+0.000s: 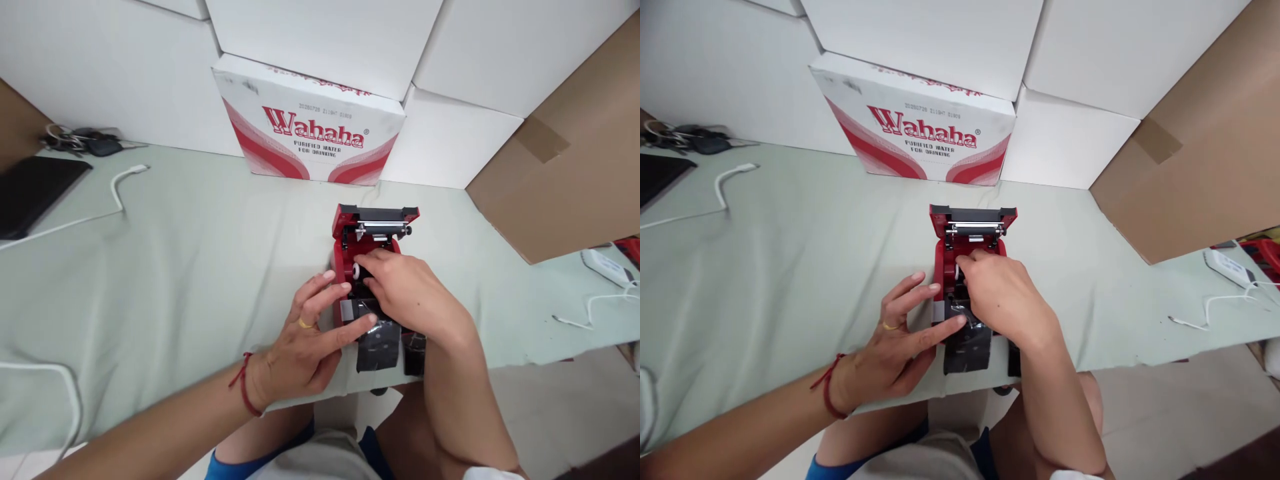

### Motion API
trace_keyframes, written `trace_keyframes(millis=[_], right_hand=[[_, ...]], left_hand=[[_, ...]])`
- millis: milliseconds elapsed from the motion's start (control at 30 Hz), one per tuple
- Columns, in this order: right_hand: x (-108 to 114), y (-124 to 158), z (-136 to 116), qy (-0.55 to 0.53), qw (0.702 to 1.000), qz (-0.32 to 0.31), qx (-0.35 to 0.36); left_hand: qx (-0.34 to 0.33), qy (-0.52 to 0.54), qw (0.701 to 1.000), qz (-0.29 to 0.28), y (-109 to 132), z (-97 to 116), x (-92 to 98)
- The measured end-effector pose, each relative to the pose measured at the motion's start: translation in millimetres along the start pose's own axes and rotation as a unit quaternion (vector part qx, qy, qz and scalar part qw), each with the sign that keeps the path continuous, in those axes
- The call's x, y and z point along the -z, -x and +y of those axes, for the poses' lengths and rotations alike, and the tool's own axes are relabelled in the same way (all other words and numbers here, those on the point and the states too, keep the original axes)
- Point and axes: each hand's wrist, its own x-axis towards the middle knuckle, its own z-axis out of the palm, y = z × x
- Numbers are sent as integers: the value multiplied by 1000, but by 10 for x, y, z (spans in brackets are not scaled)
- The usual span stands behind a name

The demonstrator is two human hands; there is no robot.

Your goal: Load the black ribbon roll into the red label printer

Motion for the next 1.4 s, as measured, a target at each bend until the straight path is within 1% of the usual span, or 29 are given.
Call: trace_keyframes(millis=[67,133,200,233,267,333,367,400,433,467,533,600,667,733,767,833,867,900,967,1067,1167,1267,1400], right_hand=[[-14,-29,-17,13,1000,-14,-4],[-14,-17,-15,-2,1000,-13,-2],[11,36,-10,-56,998,20,20],[33,75,-10,-92,993,58,34],[58,115,-11,-127,984,113,44],[101,177,-4,-156,956,247,38],[111,187,8,-143,941,306,23],[109,180,30,-116,931,346,10],[96,156,61,-86,927,366,1],[76,122,98,-61,929,365,1],[34,53,172,-39,943,330,13],[24,41,218,-37,954,298,22],[65,122,219,-39,956,289,22],[134,274,188,-46,962,268,11],[167,359,166,-48,970,239,4],[211,509,117,-36,987,157,-14],[220,562,91,-20,992,119,-23],[219,598,65,0,996,89,-30],[196,623,9,47,996,60,-39],[134,604,-68,115,992,38,-37],[81,594,-91,148,988,38,-19],[72,604,-13,115,991,66,-18],[96,610,164,8,992,112,-56]], left_hand=[[4,5,1000,-2,0,6,10],[3,6,1000,-1,-2,9,19],[-1,8,1000,-1,-5,11,25],[-2,9,1000,0,-6,12,27],[-3,10,1000,0,-7,12,27],[-5,13,1000,-2,-8,8,27],[-7,14,1000,-3,-7,4,26],[-8,14,1000,-5,-5,0,25],[-8,13,1000,-7,-3,-6,25],[-8,10,1000,-8,0,-12,24],[-5,2,1000,-8,6,-20,21],[-5,-5,1000,-4,13,-22,18],[-9,-4,1000,3,20,-18,17],[-13,1,1000,23,21,-16,18],[-11,3,999,39,19,-19,21],[-3,1,998,69,6,-35,33],[5,-1,997,74,-4,-49,42],[15,-2,998,68,-14,-65,52],[35,4,999,38,-32,-98,72],[65,18,998,6,-42,-132,86],[77,22,997,5,-48,-149,70],[61,43,997,13,-62,-176,40],[9,69,997,24,-71,-235,12]])
